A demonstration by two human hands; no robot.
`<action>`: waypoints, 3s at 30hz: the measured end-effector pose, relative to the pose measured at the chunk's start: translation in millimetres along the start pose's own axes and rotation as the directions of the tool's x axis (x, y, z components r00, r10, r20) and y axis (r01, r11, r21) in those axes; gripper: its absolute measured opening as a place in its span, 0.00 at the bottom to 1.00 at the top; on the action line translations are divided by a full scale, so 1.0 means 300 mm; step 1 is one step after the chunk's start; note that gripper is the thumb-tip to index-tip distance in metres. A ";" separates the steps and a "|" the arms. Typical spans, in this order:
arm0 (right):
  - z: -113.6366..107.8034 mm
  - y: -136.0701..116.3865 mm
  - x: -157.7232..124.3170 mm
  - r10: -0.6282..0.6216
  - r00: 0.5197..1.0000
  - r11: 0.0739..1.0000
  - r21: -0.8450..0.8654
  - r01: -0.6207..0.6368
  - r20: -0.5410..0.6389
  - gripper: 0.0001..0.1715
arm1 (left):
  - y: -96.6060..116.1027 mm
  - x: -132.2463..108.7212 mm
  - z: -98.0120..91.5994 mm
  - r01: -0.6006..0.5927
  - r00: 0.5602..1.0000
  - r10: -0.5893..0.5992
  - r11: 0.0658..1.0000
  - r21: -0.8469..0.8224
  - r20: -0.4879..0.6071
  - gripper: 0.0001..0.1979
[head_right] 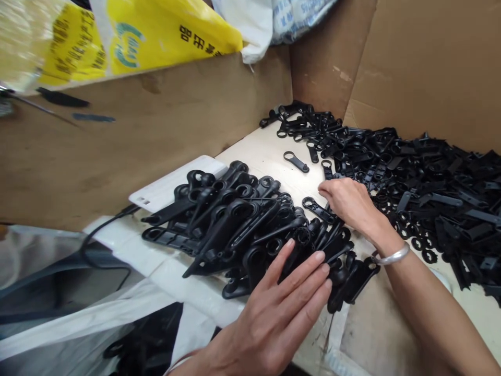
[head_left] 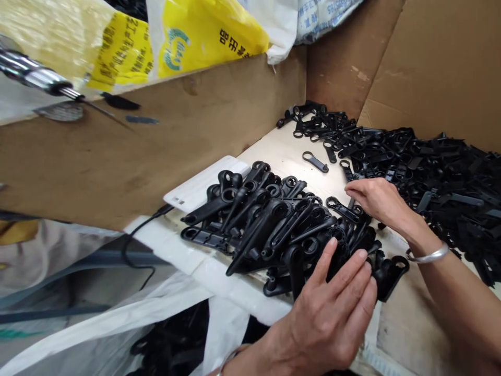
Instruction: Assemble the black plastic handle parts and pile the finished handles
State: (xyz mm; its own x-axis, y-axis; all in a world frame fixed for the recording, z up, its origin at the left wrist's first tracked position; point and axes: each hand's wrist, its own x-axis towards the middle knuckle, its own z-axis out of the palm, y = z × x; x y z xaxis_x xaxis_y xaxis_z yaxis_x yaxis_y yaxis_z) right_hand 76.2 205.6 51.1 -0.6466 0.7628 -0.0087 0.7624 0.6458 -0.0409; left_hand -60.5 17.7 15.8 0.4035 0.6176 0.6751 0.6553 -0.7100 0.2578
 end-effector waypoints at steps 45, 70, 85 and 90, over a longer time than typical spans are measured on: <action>0.133 0.118 -0.334 0.153 0.967 0.983 0.133 -0.127 -0.206 0.15 | 0.142 0.061 0.129 0.781 0.609 -0.134 -0.076 -0.620 0.782 0.07; 0.120 -0.097 -0.720 0.082 0.772 0.936 0.316 0.158 -0.631 0.29 | 0.186 0.104 0.194 0.568 0.641 -0.341 -0.392 -0.724 0.688 0.24; 0.133 -0.121 -0.742 0.044 0.761 0.975 0.192 0.107 -0.648 0.30 | 0.195 0.085 0.151 0.663 0.731 -0.322 0.126 -0.738 0.602 0.22; 0.140 -0.127 -0.743 0.027 0.740 0.984 0.149 0.100 -0.672 0.29 | 0.209 0.079 0.129 0.642 0.767 -0.353 0.440 -0.628 0.536 0.23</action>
State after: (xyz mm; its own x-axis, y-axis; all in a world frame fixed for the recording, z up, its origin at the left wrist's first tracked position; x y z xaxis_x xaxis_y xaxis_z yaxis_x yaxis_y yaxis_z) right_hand 190.1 9.6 12.6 -0.4411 0.6042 0.6636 0.6817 0.7065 -0.1901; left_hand 14.7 0.9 21.2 0.4200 0.9058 0.0559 0.1460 -0.1282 0.9809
